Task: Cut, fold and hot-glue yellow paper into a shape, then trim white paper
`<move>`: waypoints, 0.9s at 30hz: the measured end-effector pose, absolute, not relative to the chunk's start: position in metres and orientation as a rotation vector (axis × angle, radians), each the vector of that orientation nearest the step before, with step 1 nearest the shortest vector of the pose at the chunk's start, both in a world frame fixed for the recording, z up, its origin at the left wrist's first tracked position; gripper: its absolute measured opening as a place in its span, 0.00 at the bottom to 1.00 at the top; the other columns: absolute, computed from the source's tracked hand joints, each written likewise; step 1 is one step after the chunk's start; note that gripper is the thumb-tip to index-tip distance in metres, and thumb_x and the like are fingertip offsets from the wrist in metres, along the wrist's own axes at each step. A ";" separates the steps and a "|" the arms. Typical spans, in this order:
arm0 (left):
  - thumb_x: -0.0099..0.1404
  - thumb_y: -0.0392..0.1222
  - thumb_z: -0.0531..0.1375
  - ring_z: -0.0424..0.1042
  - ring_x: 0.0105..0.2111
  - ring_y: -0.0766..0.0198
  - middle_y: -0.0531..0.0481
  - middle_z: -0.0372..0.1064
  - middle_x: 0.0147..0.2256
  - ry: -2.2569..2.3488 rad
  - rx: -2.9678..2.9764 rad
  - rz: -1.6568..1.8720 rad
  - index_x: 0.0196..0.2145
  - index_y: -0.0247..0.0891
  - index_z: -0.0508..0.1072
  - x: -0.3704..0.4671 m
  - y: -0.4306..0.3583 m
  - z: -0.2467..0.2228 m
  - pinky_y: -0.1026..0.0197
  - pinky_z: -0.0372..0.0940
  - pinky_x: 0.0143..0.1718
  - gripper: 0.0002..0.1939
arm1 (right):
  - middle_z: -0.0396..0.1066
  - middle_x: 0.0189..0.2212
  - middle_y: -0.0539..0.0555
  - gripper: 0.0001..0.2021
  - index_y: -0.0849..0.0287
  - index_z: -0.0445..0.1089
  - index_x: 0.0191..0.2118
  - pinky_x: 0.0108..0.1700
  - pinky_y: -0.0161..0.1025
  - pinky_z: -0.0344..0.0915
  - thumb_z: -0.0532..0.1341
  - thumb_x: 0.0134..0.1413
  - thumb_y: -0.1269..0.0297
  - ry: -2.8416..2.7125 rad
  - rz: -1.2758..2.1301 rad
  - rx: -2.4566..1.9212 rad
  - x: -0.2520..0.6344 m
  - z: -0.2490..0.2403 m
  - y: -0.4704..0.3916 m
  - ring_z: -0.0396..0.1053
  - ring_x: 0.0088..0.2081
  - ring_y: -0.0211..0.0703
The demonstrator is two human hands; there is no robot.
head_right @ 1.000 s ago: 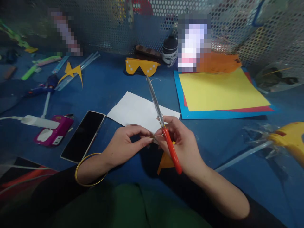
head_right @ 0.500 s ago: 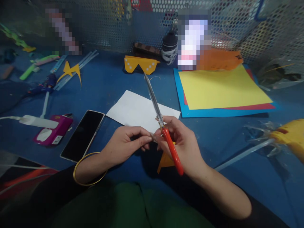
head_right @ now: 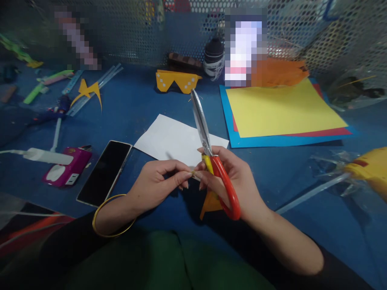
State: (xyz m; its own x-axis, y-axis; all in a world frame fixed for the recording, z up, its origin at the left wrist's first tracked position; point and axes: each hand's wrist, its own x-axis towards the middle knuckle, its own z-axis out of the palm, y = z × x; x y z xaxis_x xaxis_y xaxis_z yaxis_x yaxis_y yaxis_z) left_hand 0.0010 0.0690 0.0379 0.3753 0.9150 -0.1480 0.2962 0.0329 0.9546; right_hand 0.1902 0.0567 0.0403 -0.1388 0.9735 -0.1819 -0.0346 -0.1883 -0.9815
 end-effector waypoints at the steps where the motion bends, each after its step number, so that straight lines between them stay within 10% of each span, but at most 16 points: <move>1: 0.66 0.40 0.61 0.72 0.24 0.69 0.52 0.76 0.24 1.140 1.505 0.682 0.32 0.38 0.79 0.001 0.069 0.038 0.67 0.64 0.27 0.08 | 0.72 0.30 0.47 0.21 0.53 0.71 0.45 0.25 0.34 0.70 0.74 0.45 0.61 -1.179 1.472 -1.249 0.190 0.041 0.056 0.70 0.23 0.35; 27: 0.62 0.42 0.66 0.67 0.21 0.72 0.53 0.71 0.23 1.186 0.827 0.925 0.31 0.36 0.80 -0.007 0.086 0.029 0.68 0.63 0.24 0.07 | 0.79 0.31 0.52 0.25 0.50 0.75 0.49 0.25 0.35 0.76 0.73 0.44 0.49 -1.686 1.260 -1.566 0.230 0.045 0.043 0.77 0.30 0.48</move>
